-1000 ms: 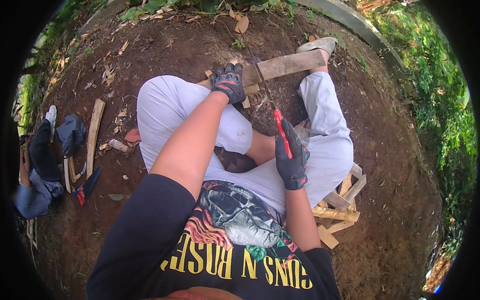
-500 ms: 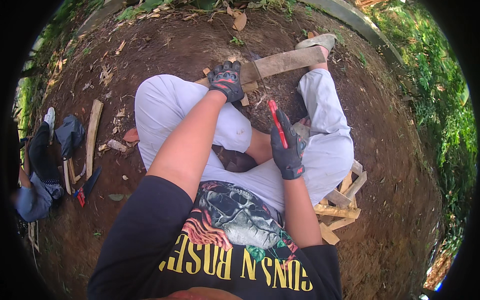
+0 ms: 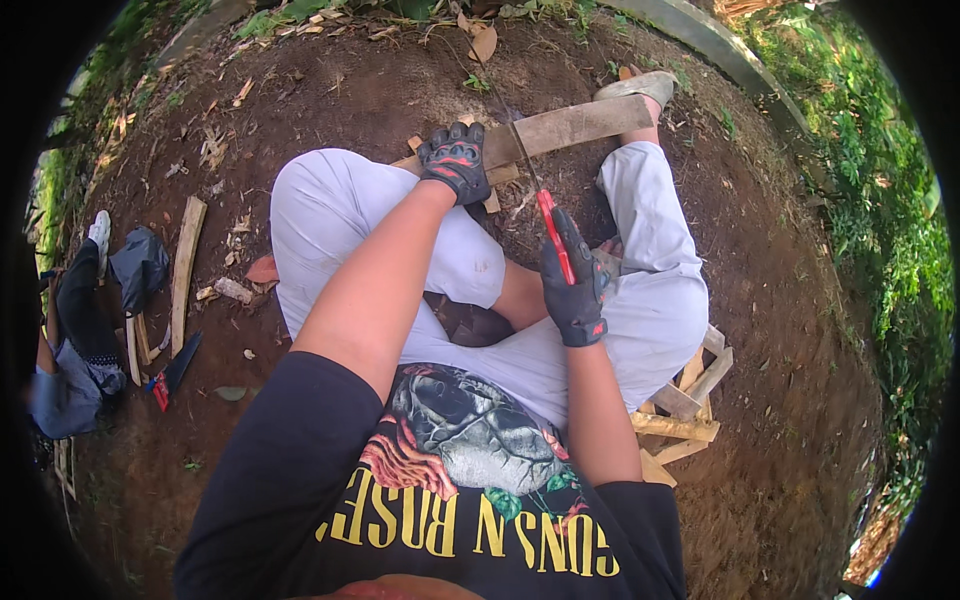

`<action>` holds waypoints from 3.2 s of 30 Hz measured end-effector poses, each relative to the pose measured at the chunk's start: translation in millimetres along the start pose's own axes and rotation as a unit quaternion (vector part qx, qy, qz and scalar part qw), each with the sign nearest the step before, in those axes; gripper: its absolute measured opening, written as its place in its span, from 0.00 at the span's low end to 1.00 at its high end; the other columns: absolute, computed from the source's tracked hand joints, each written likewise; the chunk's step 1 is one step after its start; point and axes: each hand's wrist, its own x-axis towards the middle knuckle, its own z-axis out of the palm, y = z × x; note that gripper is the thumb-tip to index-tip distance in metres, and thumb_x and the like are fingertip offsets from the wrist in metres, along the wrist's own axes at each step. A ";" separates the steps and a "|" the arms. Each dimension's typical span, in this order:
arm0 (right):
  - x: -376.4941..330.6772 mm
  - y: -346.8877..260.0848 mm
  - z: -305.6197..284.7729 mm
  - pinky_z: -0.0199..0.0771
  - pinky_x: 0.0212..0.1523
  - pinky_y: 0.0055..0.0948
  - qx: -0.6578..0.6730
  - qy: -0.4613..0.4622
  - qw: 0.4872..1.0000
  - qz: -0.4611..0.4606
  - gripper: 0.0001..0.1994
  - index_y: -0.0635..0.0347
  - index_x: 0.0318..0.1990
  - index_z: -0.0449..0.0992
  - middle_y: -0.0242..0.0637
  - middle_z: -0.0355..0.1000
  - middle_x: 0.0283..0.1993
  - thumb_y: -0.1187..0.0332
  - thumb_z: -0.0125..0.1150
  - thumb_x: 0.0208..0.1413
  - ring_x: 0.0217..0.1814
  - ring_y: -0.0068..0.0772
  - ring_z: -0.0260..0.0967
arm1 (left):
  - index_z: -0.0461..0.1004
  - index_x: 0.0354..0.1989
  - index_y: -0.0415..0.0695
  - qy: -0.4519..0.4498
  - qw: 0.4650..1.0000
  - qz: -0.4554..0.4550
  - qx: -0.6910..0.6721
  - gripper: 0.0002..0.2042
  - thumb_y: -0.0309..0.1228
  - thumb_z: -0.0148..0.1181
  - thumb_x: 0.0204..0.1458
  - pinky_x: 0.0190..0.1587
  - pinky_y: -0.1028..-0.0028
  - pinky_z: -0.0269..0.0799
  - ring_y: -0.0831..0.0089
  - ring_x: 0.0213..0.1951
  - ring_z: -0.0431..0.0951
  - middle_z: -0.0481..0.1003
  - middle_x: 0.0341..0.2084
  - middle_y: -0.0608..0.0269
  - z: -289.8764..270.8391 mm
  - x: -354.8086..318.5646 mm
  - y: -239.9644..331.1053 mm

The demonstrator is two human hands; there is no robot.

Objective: The person sits on the ground and uses a hand saw to cut a piece of wood held between their legs. They repeatedly saw back and forth, pause to adjust the wood, and continue cutting until the piece is separated.

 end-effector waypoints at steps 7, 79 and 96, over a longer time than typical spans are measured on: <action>11.0 -0.9 3.2 0.66 0.74 0.51 0.061 0.006 0.998 0.024 0.24 0.48 0.70 0.77 0.46 0.80 0.65 0.66 0.64 0.66 0.67 0.51 0.78 | 0.59 0.74 0.49 -0.022 1.000 0.001 0.020 0.48 0.43 0.75 0.42 0.72 0.40 0.62 0.44 0.73 0.63 0.64 0.69 0.48 -5.0 -2.0 7.5; 26.6 3.7 16.0 0.68 0.72 0.49 0.117 0.013 0.991 0.057 0.24 0.49 0.70 0.77 0.44 0.80 0.65 0.64 0.64 0.68 0.69 0.50 0.76 | 0.49 0.84 0.53 -0.058 0.997 -0.014 0.041 0.55 0.45 0.72 0.45 0.77 0.36 0.50 0.41 0.77 0.56 0.57 0.76 0.47 -9.8 13.2 14.0; 73.5 -8.9 22.4 0.79 0.63 0.45 0.100 0.025 0.994 0.024 0.23 0.45 0.69 0.78 0.46 0.82 0.61 0.63 0.65 0.67 0.63 0.51 0.80 | 0.51 0.83 0.55 -0.076 0.997 -0.021 0.024 0.54 0.45 0.72 0.45 0.77 0.38 0.51 0.41 0.78 0.56 0.56 0.78 0.49 -13.5 8.4 18.1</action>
